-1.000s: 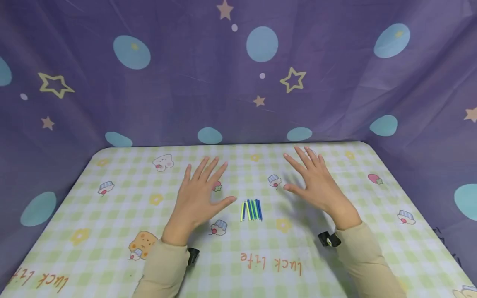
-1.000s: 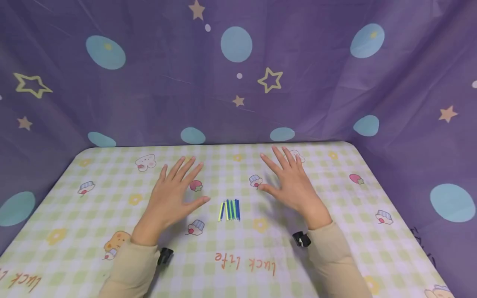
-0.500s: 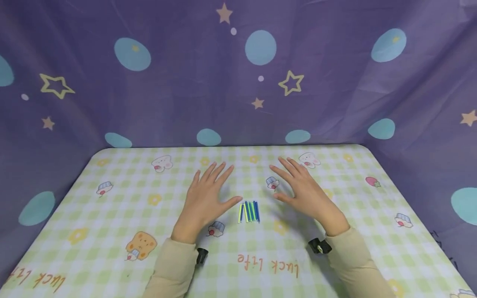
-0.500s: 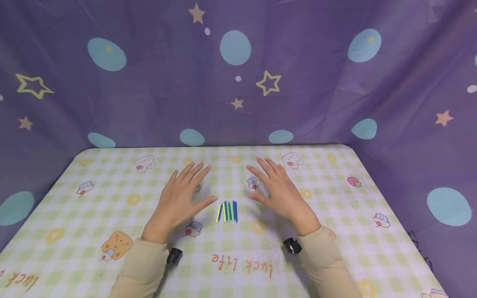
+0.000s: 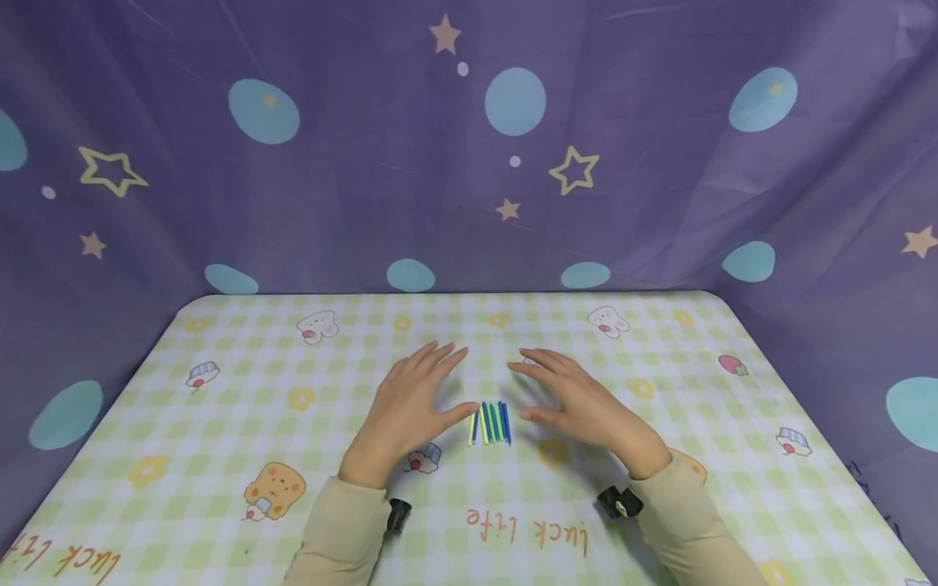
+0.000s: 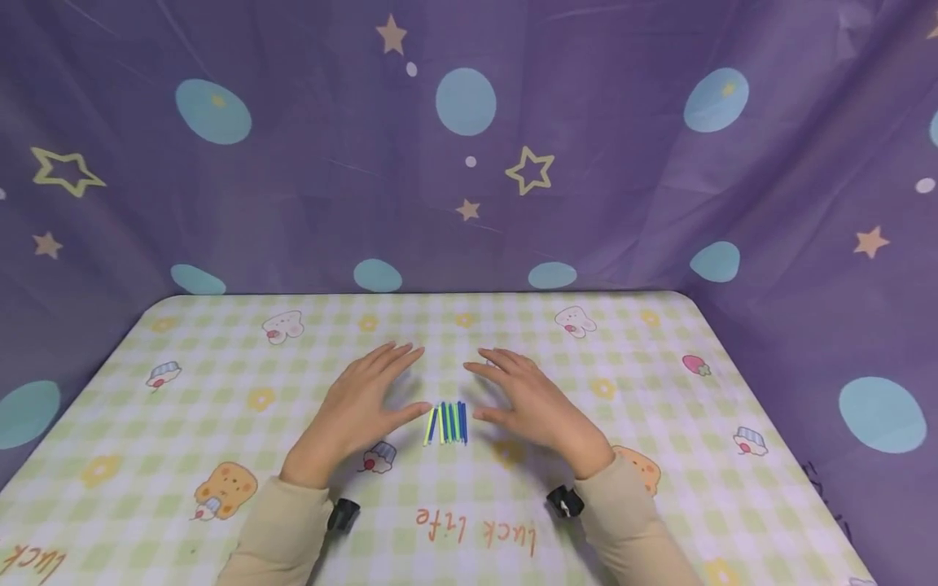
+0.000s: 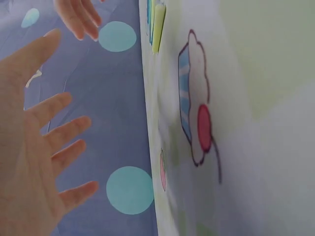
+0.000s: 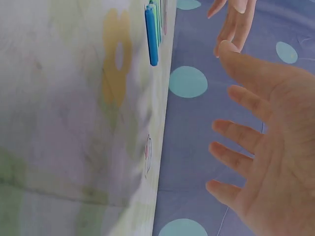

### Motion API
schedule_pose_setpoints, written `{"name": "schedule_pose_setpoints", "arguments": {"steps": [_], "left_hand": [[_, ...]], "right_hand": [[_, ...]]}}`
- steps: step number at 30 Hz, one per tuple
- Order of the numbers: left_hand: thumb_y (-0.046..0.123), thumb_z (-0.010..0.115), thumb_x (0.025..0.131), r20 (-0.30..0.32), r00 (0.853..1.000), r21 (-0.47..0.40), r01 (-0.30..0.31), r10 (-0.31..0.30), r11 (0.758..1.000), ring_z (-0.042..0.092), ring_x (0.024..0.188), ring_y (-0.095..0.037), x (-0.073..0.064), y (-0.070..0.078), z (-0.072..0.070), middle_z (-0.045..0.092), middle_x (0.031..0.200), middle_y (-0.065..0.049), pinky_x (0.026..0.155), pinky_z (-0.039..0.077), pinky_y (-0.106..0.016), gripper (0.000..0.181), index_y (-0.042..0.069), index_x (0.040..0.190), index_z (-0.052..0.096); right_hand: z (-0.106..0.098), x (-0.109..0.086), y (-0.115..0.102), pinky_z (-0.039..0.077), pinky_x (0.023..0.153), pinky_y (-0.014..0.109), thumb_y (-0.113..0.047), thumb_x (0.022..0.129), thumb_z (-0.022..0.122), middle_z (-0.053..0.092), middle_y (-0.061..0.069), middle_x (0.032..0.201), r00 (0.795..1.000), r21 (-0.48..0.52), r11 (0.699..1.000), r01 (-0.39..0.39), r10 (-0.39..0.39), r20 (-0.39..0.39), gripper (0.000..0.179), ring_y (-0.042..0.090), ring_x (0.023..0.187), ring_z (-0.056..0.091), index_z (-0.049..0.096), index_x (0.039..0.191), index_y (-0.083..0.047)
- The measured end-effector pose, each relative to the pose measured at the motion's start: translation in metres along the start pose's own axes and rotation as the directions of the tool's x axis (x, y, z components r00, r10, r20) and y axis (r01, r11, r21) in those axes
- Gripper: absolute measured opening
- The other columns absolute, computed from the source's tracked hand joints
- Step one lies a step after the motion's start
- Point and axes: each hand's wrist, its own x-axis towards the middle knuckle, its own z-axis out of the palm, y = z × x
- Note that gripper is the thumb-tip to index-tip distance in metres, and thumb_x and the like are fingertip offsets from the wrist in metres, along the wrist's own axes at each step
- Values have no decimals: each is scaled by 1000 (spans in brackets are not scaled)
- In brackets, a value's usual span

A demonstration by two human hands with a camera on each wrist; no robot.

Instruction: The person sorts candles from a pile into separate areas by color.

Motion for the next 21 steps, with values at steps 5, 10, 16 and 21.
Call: {"name": "schedule_pose_setpoints", "arguments": {"steps": [5, 10, 16, 21], "left_hand": [[55, 69, 88, 58, 998, -62, -19, 22, 998, 32, 144, -24, 0, 0, 3, 44, 151, -2, 114, 25, -51, 69, 22, 146, 51], [42, 76, 87, 49, 997, -109, -52, 58, 993, 49, 130, -22, 0, 2, 5, 60, 134, 0, 109, 35, -46, 48, 21, 128, 65], [30, 79, 85, 84, 994, -157, -51, 65, 986, 58, 117, -23, -2, 3, 9, 67, 119, 2, 100, 43, -43, 32, 21, 115, 72], [26, 80, 84, 122, 990, -176, -49, 72, 983, 60, 111, -24, -2, 3, 11, 68, 116, 1, 96, 45, -44, 30, 20, 112, 73]], "right_hand": [[2, 1, -3, 32, 110, 55, -30, 89, 76, 41, 14, 152, 999, 13, 1000, 21, -21, 30, 59, 35, 140, 36, 54, 142, -14], [4, 1, -5, 35, 108, 52, -23, 90, 75, 47, 14, 146, 998, 31, 999, 16, -18, 56, 49, 33, 136, 42, 58, 135, -15], [6, 2, -6, 39, 107, 49, -21, 92, 73, 51, 12, 141, 993, 75, 997, -2, -7, 115, 41, 30, 132, 46, 62, 130, -13], [9, 2, -4, 39, 106, 49, -20, 90, 74, 53, 12, 138, 992, 90, 996, 8, -19, 126, 38, 31, 130, 48, 63, 126, -12]]}}
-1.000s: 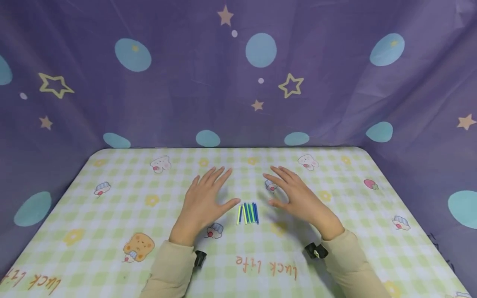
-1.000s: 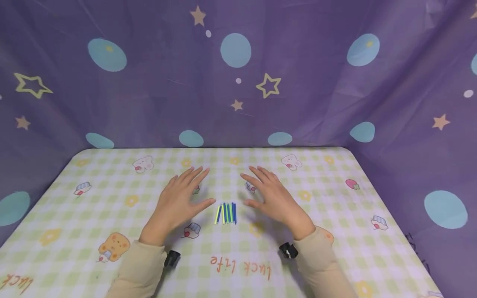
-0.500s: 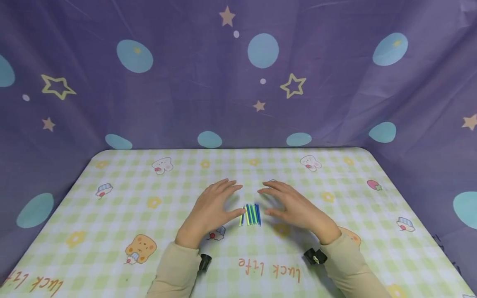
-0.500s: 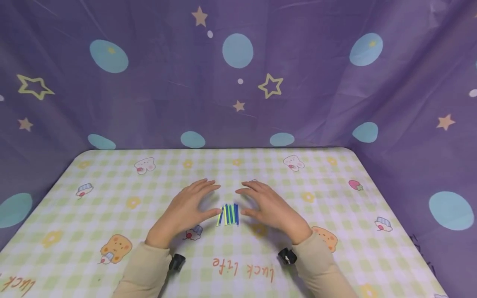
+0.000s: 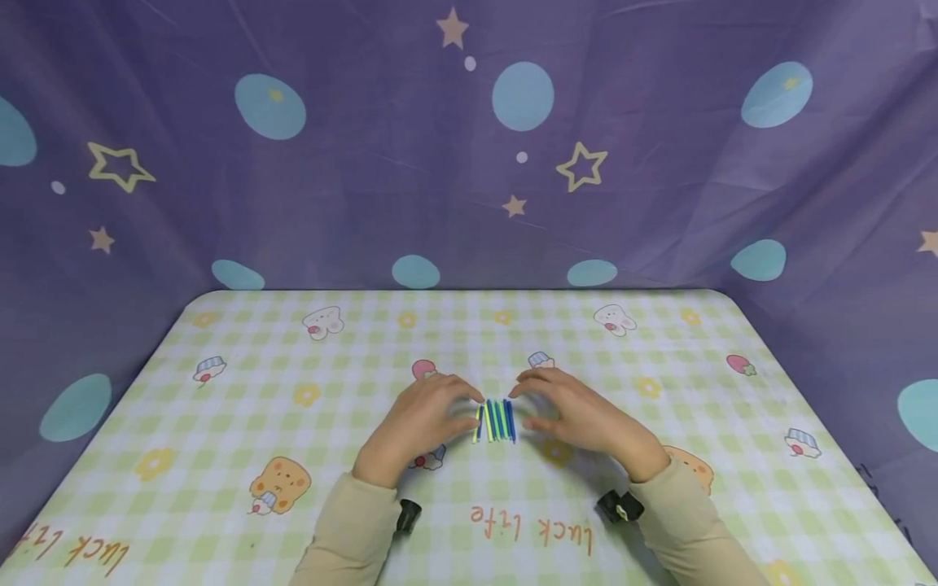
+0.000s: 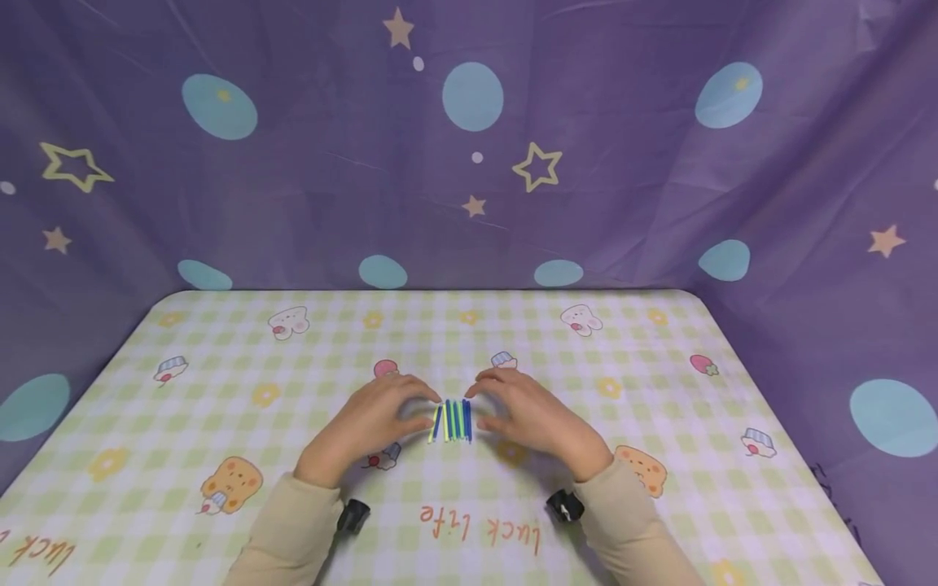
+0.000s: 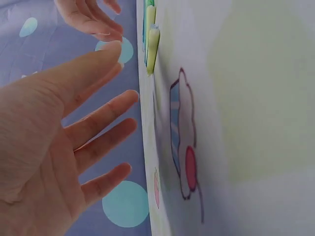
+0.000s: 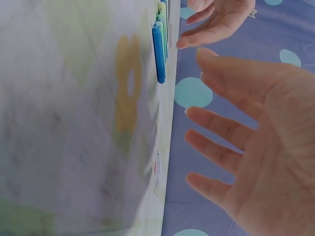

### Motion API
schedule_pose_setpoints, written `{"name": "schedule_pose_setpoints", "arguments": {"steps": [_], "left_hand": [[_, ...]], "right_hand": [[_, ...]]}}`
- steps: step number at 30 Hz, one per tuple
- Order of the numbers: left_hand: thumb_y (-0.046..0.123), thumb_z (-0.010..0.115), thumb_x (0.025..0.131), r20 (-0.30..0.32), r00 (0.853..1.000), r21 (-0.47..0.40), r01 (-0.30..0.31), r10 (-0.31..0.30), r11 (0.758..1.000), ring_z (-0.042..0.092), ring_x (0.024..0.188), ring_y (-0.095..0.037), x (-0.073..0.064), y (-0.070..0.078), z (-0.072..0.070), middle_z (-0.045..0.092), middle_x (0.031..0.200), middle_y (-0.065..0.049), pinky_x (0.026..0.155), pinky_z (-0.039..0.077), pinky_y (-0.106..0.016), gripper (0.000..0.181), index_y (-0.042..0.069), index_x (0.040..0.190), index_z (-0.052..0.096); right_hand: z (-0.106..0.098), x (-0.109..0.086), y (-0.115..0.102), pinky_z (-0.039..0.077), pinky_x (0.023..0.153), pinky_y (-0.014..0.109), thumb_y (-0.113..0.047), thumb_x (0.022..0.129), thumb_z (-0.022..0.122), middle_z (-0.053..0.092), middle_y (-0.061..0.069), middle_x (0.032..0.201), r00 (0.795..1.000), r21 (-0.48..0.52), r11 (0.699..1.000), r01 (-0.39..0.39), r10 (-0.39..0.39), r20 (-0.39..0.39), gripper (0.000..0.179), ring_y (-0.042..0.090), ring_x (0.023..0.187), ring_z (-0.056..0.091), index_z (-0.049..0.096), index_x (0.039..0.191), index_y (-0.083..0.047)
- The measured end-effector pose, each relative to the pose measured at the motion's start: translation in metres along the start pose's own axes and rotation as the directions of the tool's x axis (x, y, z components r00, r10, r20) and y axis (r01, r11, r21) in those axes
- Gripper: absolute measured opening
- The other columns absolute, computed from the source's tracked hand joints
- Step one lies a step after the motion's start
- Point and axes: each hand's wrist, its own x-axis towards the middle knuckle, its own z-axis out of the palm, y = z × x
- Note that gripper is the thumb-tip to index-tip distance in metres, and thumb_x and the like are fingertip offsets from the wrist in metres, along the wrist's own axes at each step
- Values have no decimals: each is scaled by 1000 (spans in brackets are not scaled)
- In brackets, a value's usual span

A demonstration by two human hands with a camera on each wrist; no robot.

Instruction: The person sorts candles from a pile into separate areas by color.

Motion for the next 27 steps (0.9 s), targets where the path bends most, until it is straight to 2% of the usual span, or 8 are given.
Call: {"name": "schedule_pose_setpoints", "arguments": {"steps": [5, 12, 14, 21, 27], "left_hand": [[26, 81, 84, 21, 1000, 13, -15, 15, 1000, 63, 104, -22, -1, 0, 1, 69, 111, 2, 92, 48, -41, 29, 18, 111, 74], [22, 80, 85, 73, 997, 3, 39, -39, 999, 63, 94, -16, -2, 4, 2, 67, 101, 4, 82, 50, -36, 24, 17, 108, 75], [21, 80, 85, 77, 996, 8, 36, -36, 999, 63, 91, -16, -2, 5, 2, 67, 99, 4, 80, 50, -36, 24, 16, 108, 75], [21, 77, 87, 116, 992, 13, 42, -44, 999, 62, 89, -16, -2, 10, 1, 66, 97, 3, 76, 49, -35, 23, 17, 109, 74], [20, 77, 87, 95, 995, 56, 23, -28, 998, 63, 84, -15, 1, 11, 2, 67, 93, 4, 72, 49, -32, 19, 17, 106, 75]], "right_hand": [[3, 2, 1, 40, 106, 47, -18, 89, 76, 58, 7, 130, 1000, 21, 1000, 16, -16, 9, 32, 27, 124, 52, 66, 119, -11], [5, 1, -4, 39, 107, 48, -18, 90, 75, 59, 3, 126, 999, 40, 999, -11, 9, 47, 28, 27, 123, 53, 68, 116, -12], [5, 0, -6, 41, 104, 47, -19, 90, 74, 59, 2, 125, 998, 38, 999, -14, 12, 55, 27, 27, 122, 54, 68, 116, -12], [9, 1, -7, 44, 100, 44, -18, 89, 75, 58, 2, 118, 999, -21, 1000, -9, 10, 53, 24, 23, 114, 56, 70, 112, -13], [13, 1, -6, 47, 95, 43, -16, 89, 75, 57, 4, 117, 998, -67, 998, 4, 0, 61, 23, 22, 108, 57, 70, 112, -14]]}}
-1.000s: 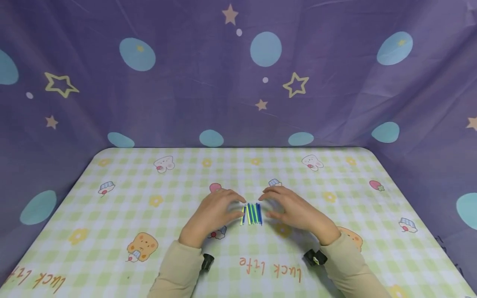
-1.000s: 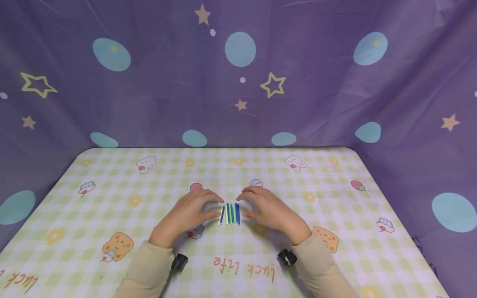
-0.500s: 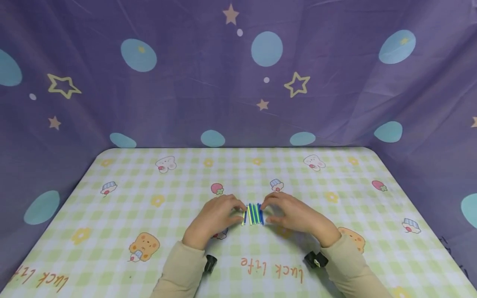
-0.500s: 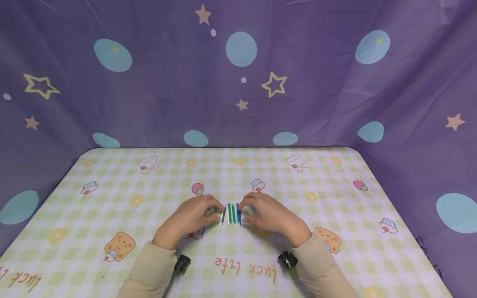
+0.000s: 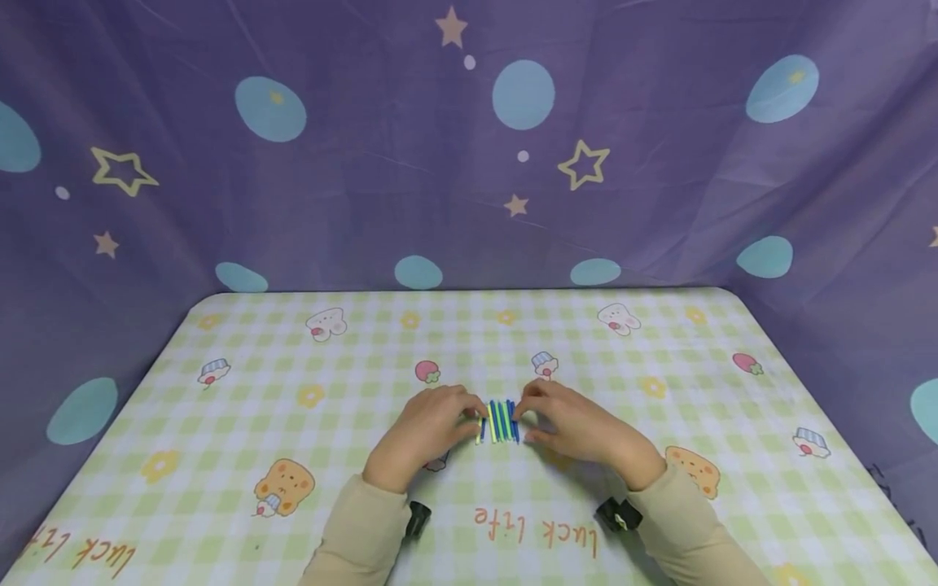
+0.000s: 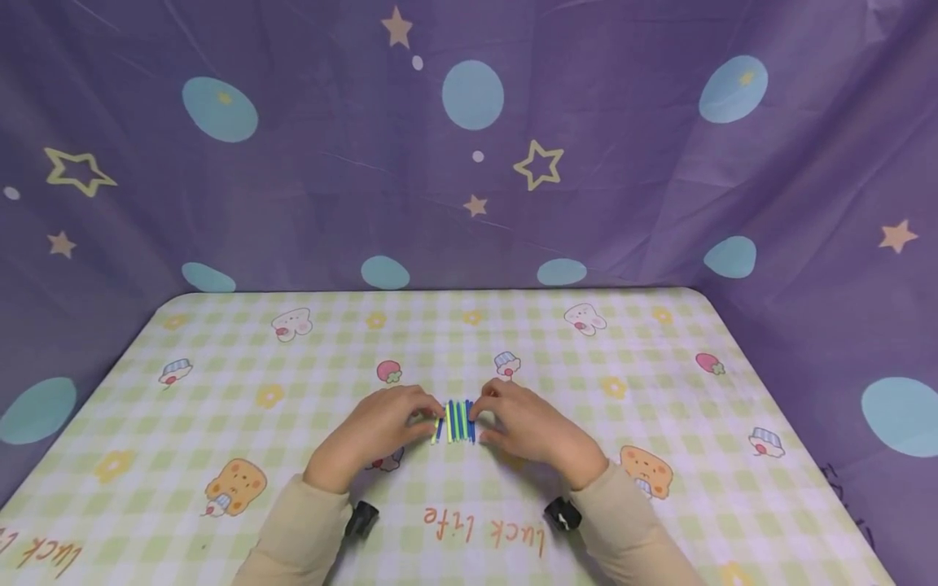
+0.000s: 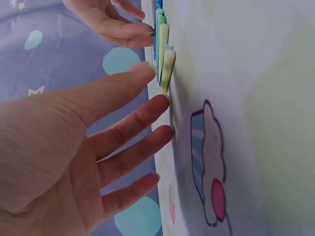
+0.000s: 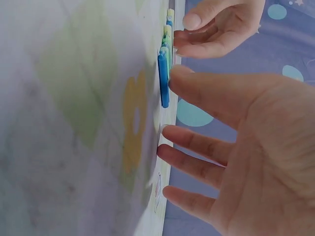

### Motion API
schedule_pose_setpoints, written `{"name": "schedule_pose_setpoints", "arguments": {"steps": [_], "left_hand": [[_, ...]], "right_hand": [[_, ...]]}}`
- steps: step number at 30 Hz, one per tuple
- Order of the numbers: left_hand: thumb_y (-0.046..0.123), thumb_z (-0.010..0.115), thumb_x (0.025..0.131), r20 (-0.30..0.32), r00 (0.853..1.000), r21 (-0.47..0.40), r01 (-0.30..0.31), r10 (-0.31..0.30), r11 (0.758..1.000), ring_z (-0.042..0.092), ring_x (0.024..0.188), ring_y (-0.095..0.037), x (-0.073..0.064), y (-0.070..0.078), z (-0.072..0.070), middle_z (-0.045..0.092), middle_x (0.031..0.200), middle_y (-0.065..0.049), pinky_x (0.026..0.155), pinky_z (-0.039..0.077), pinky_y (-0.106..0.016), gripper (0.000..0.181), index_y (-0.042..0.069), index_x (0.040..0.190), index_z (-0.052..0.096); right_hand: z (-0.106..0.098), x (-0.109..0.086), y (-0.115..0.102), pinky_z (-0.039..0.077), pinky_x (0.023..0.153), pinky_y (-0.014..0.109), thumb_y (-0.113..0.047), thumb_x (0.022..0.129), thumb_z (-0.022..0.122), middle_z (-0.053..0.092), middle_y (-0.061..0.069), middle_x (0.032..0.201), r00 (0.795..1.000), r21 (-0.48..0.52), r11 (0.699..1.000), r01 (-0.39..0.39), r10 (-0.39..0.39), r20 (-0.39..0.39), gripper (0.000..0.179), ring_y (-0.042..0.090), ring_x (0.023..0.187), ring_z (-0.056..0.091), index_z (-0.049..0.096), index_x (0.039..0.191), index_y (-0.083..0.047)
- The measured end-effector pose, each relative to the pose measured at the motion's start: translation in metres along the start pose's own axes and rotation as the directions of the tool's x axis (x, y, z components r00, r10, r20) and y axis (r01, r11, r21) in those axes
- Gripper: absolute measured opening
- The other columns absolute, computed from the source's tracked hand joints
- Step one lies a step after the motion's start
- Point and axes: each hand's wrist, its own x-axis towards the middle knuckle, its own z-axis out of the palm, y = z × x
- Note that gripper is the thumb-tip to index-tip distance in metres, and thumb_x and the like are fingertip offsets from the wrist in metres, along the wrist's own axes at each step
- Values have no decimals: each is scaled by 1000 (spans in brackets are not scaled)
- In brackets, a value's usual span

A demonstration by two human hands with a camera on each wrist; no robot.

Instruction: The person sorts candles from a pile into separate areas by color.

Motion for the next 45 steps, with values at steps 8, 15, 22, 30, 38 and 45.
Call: {"name": "schedule_pose_setpoints", "arguments": {"steps": [8, 15, 22, 30, 38, 45], "left_hand": [[17, 77, 87, -15, 1000, 35, -25, 26, 999, 63, 82, -17, 8, 2, -2, 66, 91, 3, 72, 48, -33, 14, 16, 101, 76], [18, 78, 86, 12, 999, 47, -42, 41, 998, 63, 75, -11, 16, -1, -4, 71, 88, 6, 70, 50, -29, 7, 19, 93, 78], [19, 84, 78, 46, 997, 29, -60, 58, 998, 52, 63, -9, 27, -5, -3, 56, 66, 12, 68, 47, -29, 11, 20, 82, 74], [22, 83, 72, 128, 989, -8, -80, 80, 997, 49, 67, -10, 39, -9, -6, 52, 66, 9, 70, 44, -31, 17, 19, 75, 67], [21, 81, 75, 207, 978, -29, -31, 36, 999, 47, 69, -13, 42, -10, -9, 50, 76, 5, 69, 41, -32, 16, 20, 74, 65], [27, 78, 78, 195, 979, -35, -55, 61, 998, 46, 69, -12, 43, -13, -6, 49, 78, 5, 73, 41, -33, 15, 20, 74, 64]], "right_hand": [[-2, 0, 0, 48, 90, 41, -12, 90, 74, 56, 5, 115, 1000, -22, 1000, 9, -10, -19, 19, 20, 103, 56, 71, 109, -14], [-1, -2, 1, 49, 81, 37, -4, 87, 74, 56, 3, 104, 999, -36, 999, 13, -14, -49, 17, 17, 91, 53, 72, 102, -13], [-1, -3, 5, 48, 78, 34, 1, 84, 75, 53, 2, 98, 998, -46, 999, -20, 17, -59, 18, 16, 87, 50, 72, 94, -14], [-1, -3, 9, 42, 73, 33, -6, 79, 82, 53, -2, 94, 995, -106, 993, -42, 32, -97, 20, 16, 84, 47, 68, 81, -19], [-2, -3, 9, 39, 74, 34, -10, 79, 82, 52, -4, 92, 996, -101, 993, -61, 55, -69, 23, 17, 87, 46, 63, 76, -22], [-12, -4, 17, 42, 75, 32, -7, 85, 76, 55, -7, 87, 997, -35, 998, -58, 56, -62, 16, 13, 81, 46, 66, 82, -19]]}}
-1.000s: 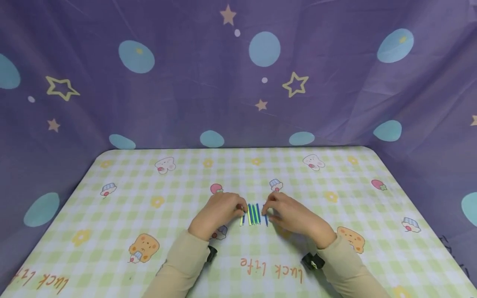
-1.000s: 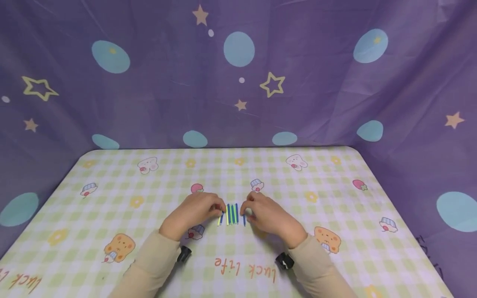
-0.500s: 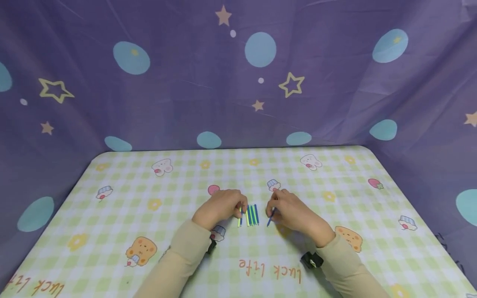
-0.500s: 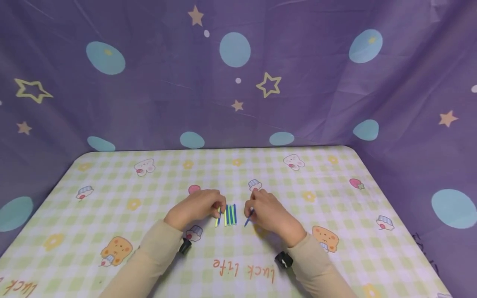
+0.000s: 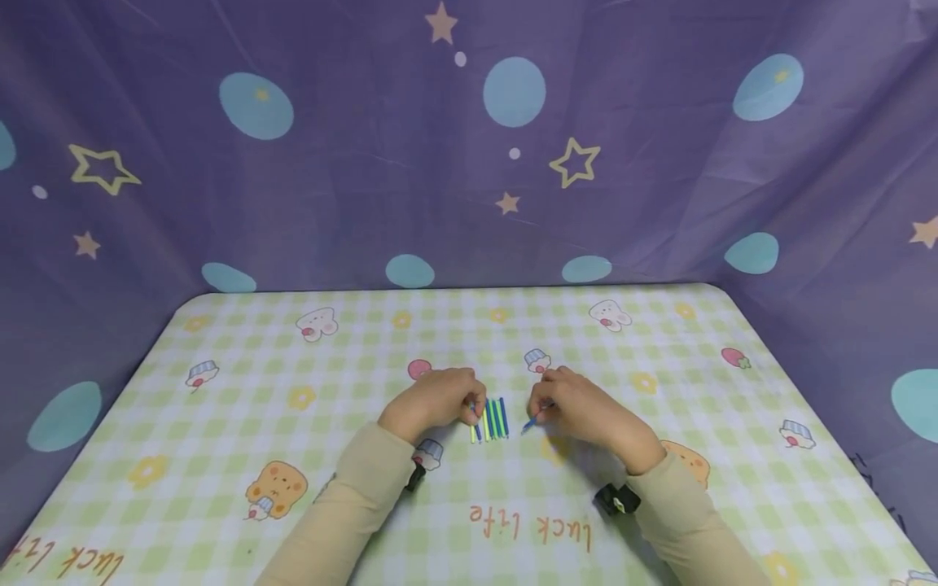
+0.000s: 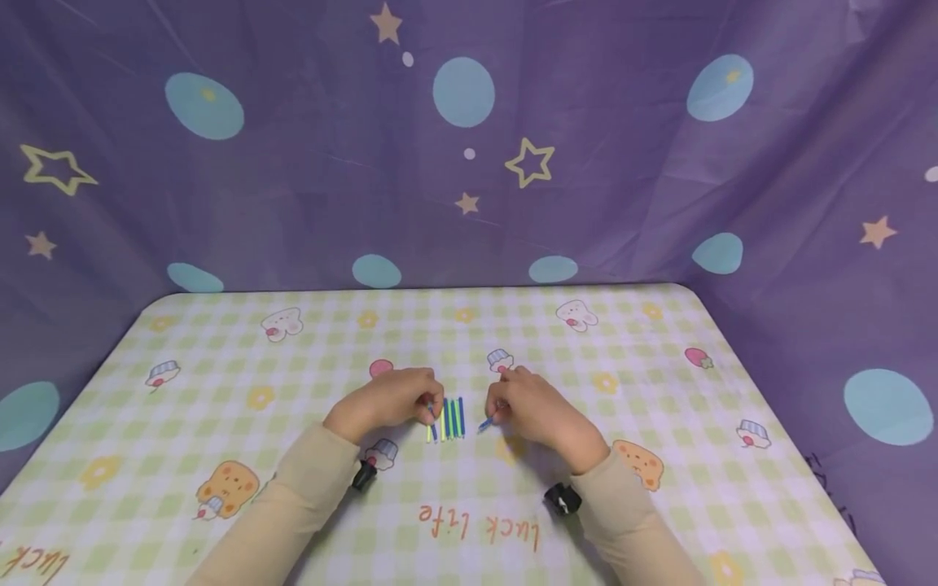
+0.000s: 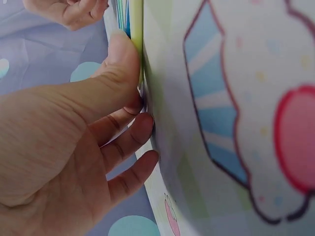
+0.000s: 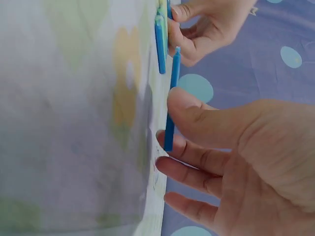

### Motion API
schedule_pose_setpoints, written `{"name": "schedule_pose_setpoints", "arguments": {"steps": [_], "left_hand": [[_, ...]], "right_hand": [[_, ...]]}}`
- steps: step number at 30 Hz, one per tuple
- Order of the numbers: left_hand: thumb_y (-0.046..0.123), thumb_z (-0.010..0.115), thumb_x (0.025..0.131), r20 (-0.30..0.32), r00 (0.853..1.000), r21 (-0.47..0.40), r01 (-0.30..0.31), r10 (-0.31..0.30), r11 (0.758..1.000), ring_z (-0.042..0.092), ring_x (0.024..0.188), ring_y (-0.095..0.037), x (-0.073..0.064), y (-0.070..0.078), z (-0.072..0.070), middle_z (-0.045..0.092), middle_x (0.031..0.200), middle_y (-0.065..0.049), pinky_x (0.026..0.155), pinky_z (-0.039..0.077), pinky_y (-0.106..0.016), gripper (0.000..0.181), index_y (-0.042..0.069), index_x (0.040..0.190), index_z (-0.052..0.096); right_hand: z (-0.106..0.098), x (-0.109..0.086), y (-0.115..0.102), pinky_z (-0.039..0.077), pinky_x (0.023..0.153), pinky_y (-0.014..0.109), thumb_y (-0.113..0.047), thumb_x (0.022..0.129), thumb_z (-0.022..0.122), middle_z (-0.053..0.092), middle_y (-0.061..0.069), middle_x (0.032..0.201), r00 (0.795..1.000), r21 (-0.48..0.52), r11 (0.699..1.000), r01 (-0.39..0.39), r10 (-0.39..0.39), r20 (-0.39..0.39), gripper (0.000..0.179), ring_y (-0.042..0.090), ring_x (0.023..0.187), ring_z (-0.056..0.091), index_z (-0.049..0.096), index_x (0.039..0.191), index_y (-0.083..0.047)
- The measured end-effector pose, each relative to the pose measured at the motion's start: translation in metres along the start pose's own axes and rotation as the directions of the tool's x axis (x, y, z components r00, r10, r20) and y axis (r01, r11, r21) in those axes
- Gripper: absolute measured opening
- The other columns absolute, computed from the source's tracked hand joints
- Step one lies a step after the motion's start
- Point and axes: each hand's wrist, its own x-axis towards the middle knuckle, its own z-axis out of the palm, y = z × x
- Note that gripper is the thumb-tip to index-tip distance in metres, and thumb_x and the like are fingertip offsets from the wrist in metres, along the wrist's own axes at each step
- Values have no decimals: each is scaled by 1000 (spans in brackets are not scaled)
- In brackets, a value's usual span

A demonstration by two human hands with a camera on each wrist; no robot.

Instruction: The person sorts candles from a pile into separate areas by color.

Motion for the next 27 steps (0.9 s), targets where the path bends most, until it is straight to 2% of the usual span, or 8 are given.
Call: {"name": "schedule_pose_setpoints", "arguments": {"steps": [5, 7, 11, 15, 19, 22, 27], "left_hand": [[24, 78, 79, -9, 1000, -51, 7, -8, 999, 47, 71, -12, -3, 2, -2, 50, 80, 6, 75, 42, -33, 15, 19, 75, 65], [23, 79, 79, -35, 999, -76, 8, -11, 997, 48, 72, -11, -5, 1, -2, 52, 80, 7, 75, 43, -31, 15, 19, 75, 65], [23, 79, 80, -67, 997, -125, 39, -48, 991, 51, 75, -10, -8, -1, -1, 54, 82, 9, 77, 45, -29, 14, 21, 76, 66], [23, 79, 82, -105, 991, -159, 63, -81, 985, 53, 78, -9, -11, -2, -2, 57, 84, 11, 79, 46, -30, 10, 24, 79, 69], [29, 79, 82, -188, 977, -138, 75, -100, 988, 55, 75, -6, -13, -3, -4, 61, 84, 15, 75, 47, -29, 6, 27, 80, 74], [34, 80, 80, -247, 960, -120, 106, -133, 987, 55, 71, -3, -14, -4, -4, 63, 84, 18, 71, 47, -29, 5, 30, 81, 76], [36, 79, 81, -308, 935, -140, 138, -176, 980, 56, 68, -1, -16, -7, -3, 66, 81, 20, 67, 48, -29, 8, 28, 82, 78]], "right_hand": [[-9, 6, 6, 44, 75, 33, 0, 89, 70, 58, -8, 82, 1000, 67, 997, -23, 24, -7, 15, 13, 78, 48, 68, 84, -15], [-13, 12, 7, 45, 73, 33, 2, 91, 68, 58, -7, 80, 999, 107, 994, -36, 37, -8, 16, 13, 76, 49, 68, 84, -13], [-14, 26, 8, 46, 73, 33, -2, 93, 67, 60, -4, 80, 996, 170, 982, -84, 85, 0, 10, 11, 74, 51, 68, 86, -10], [-12, 42, 13, 47, 75, 34, -10, 93, 70, 63, -3, 82, 989, 172, 975, -144, 148, -13, 5, 11, 76, 55, 69, 88, -10], [-11, 56, 19, 49, 76, 35, -12, 94, 68, 66, -3, 84, 980, 164, 968, -188, 195, -31, 4, 12, 77, 58, 70, 91, -11], [-9, 65, 20, 49, 74, 35, -13, 95, 67, 67, -2, 85, 974, 175, 961, -216, 224, -28, 5, 13, 75, 59, 71, 93, -11], [-5, 80, 23, 48, 70, 32, -16, 96, 67, 69, -1, 88, 965, 173, 951, -258, 263, -7, 8, 12, 69, 57, 72, 94, -10]]}}
